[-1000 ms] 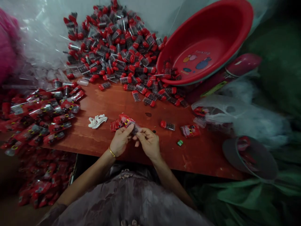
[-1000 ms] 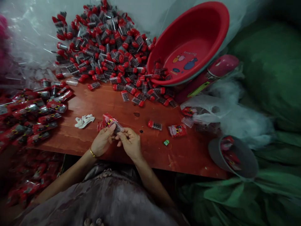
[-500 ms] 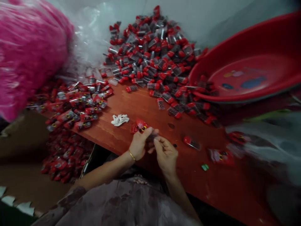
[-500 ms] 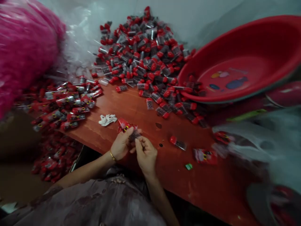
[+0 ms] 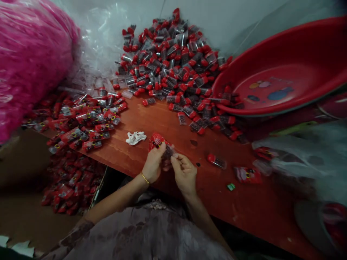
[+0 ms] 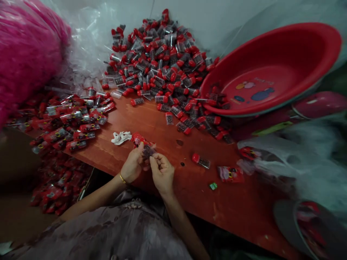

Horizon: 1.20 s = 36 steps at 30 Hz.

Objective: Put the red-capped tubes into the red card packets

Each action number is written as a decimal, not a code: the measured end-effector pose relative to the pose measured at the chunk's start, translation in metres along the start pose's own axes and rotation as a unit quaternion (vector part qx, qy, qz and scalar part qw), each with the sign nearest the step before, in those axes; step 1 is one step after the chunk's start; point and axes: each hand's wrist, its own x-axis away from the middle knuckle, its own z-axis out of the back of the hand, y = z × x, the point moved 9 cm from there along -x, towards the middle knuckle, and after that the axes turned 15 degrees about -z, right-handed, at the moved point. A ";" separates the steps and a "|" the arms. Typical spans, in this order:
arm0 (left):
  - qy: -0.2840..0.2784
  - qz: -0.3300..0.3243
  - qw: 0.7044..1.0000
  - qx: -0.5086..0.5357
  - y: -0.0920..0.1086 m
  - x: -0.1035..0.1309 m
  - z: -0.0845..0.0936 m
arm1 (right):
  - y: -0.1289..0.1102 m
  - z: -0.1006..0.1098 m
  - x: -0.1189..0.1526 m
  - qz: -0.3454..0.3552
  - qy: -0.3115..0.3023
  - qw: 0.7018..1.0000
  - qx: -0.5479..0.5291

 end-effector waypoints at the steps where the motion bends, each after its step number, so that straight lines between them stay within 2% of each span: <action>1: 0.007 -0.003 1.000 0.000 0.003 -0.002 0.001 | 0.000 -0.001 0.001 -0.001 -0.001 1.000 -0.002; 4: 0.008 0.009 0.999 -0.031 0.008 -0.004 0.001 | 0.002 -0.006 0.005 -0.002 -0.008 1.000 -0.001; 8: -0.009 -0.001 0.998 -0.067 0.008 -0.003 -0.002 | 0.007 -0.003 0.009 0.000 0.020 1.000 0.002; 18: -0.036 -0.001 0.985 -0.169 -0.009 0.007 0.001 | 0.027 0.007 0.010 0.007 0.073 0.997 0.035; 23: -0.033 0.017 0.990 -0.132 -0.014 0.011 0.008 | 0.025 0.007 0.005 0.011 0.066 0.996 0.066; 28: -0.036 0.039 0.998 -0.033 -0.014 0.013 0.008 | 0.014 -0.008 0.002 0.036 0.002 0.996 0.078; 30: -0.019 0.042 0.999 -0.012 -0.004 0.013 0.018 | 0.001 -0.010 -0.005 0.075 -0.017 0.989 0.123; 32: 0.013 0.035 0.999 -0.024 0.012 0.012 0.044 | -0.017 -0.001 -0.021 0.120 0.007 0.972 0.202; 34: 0.032 0.016 0.997 -0.067 0.031 0.011 0.079 | -0.038 0.020 -0.047 0.149 0.090 0.937 0.302; 36: 0.037 -0.006 0.993 -0.110 0.047 0.007 0.116 | -0.051 0.046 -0.076 0.126 0.193 0.885 0.405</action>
